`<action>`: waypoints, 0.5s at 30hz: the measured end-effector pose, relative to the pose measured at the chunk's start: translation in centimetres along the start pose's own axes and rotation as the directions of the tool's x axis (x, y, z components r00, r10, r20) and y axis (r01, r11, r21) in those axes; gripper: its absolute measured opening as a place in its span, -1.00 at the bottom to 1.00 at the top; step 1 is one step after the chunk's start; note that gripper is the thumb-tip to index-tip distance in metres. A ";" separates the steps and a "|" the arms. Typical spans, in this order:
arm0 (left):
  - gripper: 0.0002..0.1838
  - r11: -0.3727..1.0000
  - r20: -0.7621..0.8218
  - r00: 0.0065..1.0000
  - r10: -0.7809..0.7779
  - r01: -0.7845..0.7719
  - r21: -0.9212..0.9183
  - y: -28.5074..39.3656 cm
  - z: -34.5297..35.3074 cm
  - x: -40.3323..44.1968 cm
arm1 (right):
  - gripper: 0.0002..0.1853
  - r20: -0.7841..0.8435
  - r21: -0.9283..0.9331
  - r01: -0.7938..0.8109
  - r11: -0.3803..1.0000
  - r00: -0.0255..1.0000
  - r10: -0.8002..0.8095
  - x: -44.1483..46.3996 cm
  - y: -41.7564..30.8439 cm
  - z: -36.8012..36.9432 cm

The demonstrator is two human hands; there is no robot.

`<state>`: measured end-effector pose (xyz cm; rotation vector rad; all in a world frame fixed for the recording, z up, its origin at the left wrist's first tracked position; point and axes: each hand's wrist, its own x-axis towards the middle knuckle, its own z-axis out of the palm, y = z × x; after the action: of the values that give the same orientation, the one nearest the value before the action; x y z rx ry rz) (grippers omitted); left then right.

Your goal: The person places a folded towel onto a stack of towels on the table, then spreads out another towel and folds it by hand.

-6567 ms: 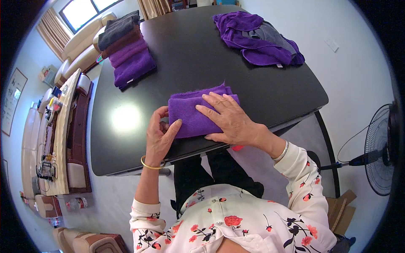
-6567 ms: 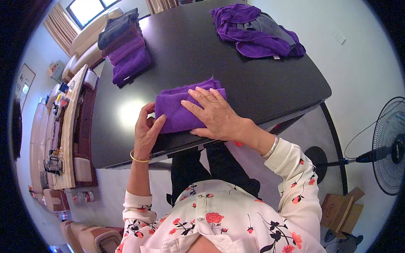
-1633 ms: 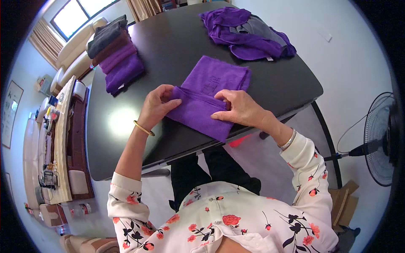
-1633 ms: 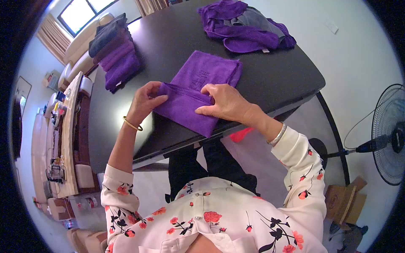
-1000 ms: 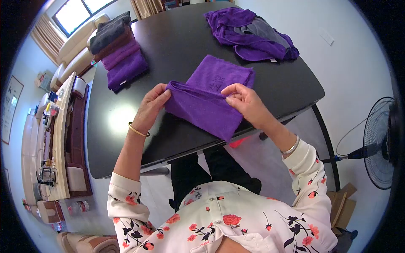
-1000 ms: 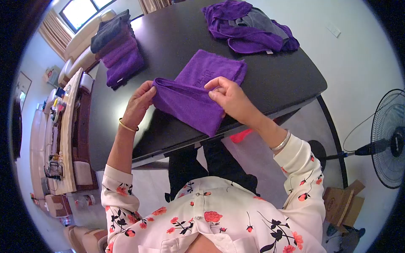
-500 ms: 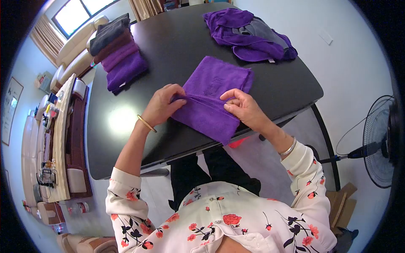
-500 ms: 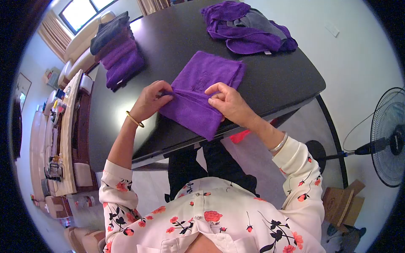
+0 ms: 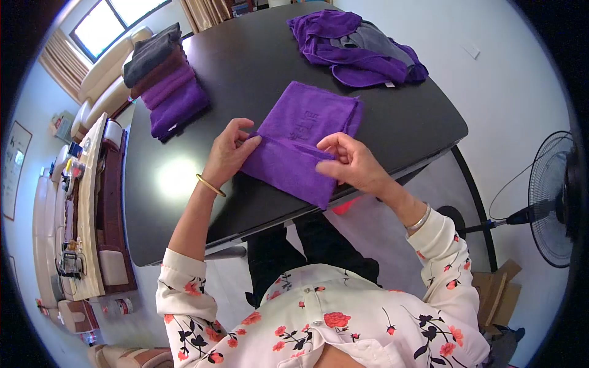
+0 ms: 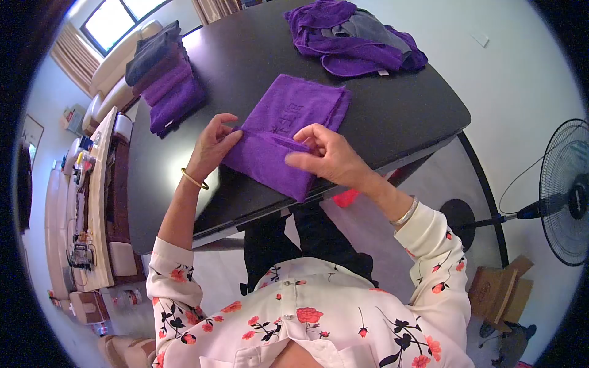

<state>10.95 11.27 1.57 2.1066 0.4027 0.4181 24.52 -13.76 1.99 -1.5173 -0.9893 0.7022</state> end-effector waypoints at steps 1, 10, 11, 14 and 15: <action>-0.58 1.000 -0.006 1.000 -0.001 0.001 -0.013 0.2 0.0 -0.2 | -0.59 0.000 -0.130 0.131 0.983 0.991 -0.132 -0.1 0.2 0.3; -0.65 0.996 0.057 0.998 0.008 -0.013 0.091 0.5 -1.7 -3.1 | -0.65 0.031 0.040 -0.197 0.980 0.980 0.196 0.0 -0.3 0.3; -0.71 0.994 0.040 0.999 0.018 -0.022 0.108 0.8 -1.8 -3.5 | -0.65 0.032 0.040 -0.196 0.980 0.980 0.195 -0.1 -0.2 0.3; -0.82 0.978 -0.044 0.988 0.146 -0.151 -0.146 0.9 -1.7 -4.4 | -0.73 0.046 -0.026 -0.081 0.996 0.996 0.082 -0.4 0.0 0.6; -0.88 0.964 -0.046 0.988 0.150 -0.157 -0.217 1.0 -1.8 -4.6 | -0.75 -0.037 0.032 0.049 0.998 0.998 -0.047 -0.5 0.0 0.9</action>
<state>6.18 10.02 2.67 1.9227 0.1996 0.5587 23.47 -13.79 1.78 -1.4679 -0.9788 0.6519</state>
